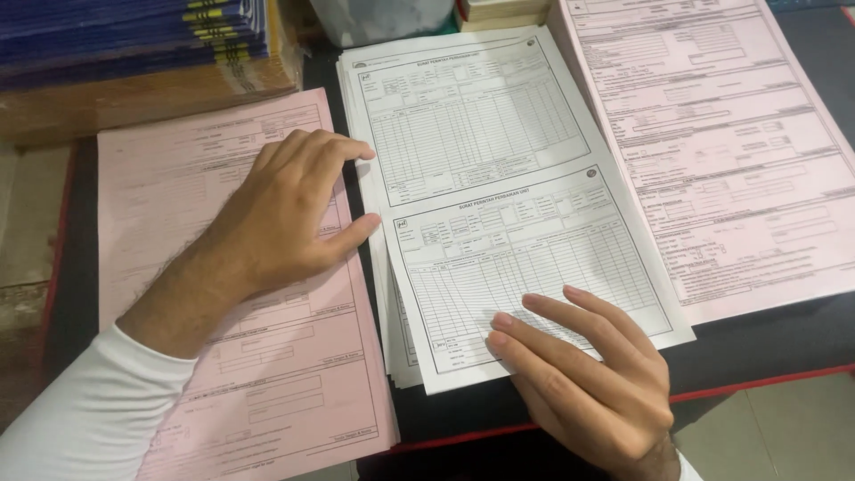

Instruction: Sorting and reviewing paper documents and binders on a desk

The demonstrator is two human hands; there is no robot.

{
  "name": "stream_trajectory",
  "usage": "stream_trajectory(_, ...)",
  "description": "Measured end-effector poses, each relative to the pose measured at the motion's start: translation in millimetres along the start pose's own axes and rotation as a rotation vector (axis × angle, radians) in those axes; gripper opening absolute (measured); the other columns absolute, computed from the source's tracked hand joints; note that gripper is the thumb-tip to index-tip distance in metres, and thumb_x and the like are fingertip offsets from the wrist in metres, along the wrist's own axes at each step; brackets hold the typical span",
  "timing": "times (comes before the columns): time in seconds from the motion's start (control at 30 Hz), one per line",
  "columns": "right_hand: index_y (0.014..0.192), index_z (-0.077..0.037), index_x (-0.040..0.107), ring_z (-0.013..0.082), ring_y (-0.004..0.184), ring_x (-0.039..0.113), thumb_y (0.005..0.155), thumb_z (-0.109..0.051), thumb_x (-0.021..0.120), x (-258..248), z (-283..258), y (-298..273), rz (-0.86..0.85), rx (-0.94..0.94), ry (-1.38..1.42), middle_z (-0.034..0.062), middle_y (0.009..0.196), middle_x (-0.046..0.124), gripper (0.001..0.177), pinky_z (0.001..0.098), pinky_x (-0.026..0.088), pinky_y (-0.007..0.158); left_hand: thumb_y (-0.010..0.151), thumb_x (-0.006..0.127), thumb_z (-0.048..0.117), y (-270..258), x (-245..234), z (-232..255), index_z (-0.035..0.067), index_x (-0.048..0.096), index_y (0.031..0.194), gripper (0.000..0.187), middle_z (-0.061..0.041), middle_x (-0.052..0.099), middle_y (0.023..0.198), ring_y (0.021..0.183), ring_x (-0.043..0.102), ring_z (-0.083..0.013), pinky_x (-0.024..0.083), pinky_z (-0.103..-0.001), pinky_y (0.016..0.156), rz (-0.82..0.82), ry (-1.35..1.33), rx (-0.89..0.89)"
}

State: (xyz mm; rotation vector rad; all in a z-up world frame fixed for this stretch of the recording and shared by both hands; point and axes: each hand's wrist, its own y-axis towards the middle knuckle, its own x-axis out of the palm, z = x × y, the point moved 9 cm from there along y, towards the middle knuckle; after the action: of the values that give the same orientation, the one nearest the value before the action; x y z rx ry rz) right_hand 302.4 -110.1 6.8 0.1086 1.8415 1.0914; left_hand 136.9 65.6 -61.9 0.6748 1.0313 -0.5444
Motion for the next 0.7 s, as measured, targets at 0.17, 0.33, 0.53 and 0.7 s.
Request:
stream_trajectory(0.17,0.103,-0.008,0.075,0.0275,0.091,0.078,0.093,-0.007,0.074,13.8,-2.9,-2.2,-0.058,-0.029,0.015,0.0048,0.102,0.079,0.01,0.0427,0.06,0.087,0.092,0.067,0.037,-1.0,-1.0,1.1,0.006,0.054,0.137,0.056,-0.013,0.058,0.134,0.122,0.057,-0.0318,0.041,-0.056,0.102,0.049,0.017,0.017)
stream_trajectory(0.33,0.108,-0.009,0.073,0.0248,0.094,0.077,0.091,-0.022,0.084,20.0,-1.8,-5.1,-0.121,-0.039,0.013,0.003,0.106,0.077,0.024,0.0405,0.062,0.084,0.093,0.069,0.047,-0.3,1.0,4.9,0.014,0.06,0.141,0.06,-0.017,0.055,0.138,0.119,0.058,-0.0332,0.041,-0.061,0.099,0.047,0.089,0.05)
stream_trajectory(0.53,0.105,-0.012,0.075,0.0323,0.099,0.076,0.091,-0.038,0.074,17.6,7.4,-11.1,-0.07,0.038,0.022,0.0035,0.107,0.077,0.03,0.0478,0.06,0.09,0.084,0.079,0.046,-1.7,2.2,5.3,0.017,0.065,0.137,0.063,-0.015,0.057,0.14,0.119,0.057,-0.0331,0.039,-0.06,0.101,0.046,0.107,0.06)
stream_trajectory(0.7,0.133,-0.017,0.066,0.043,0.143,0.051,0.09,-0.048,0.074,32.4,26.4,-19.9,-0.237,0.204,-0.016,0.0152,0.15,0.056,0.054,0.0636,0.043,0.115,0.085,0.077,0.044,-1.8,3.5,4.9,0.016,0.065,0.137,0.06,-0.015,0.056,0.14,0.12,0.056,-0.0331,0.039,-0.062,0.102,0.033,0.109,0.058)
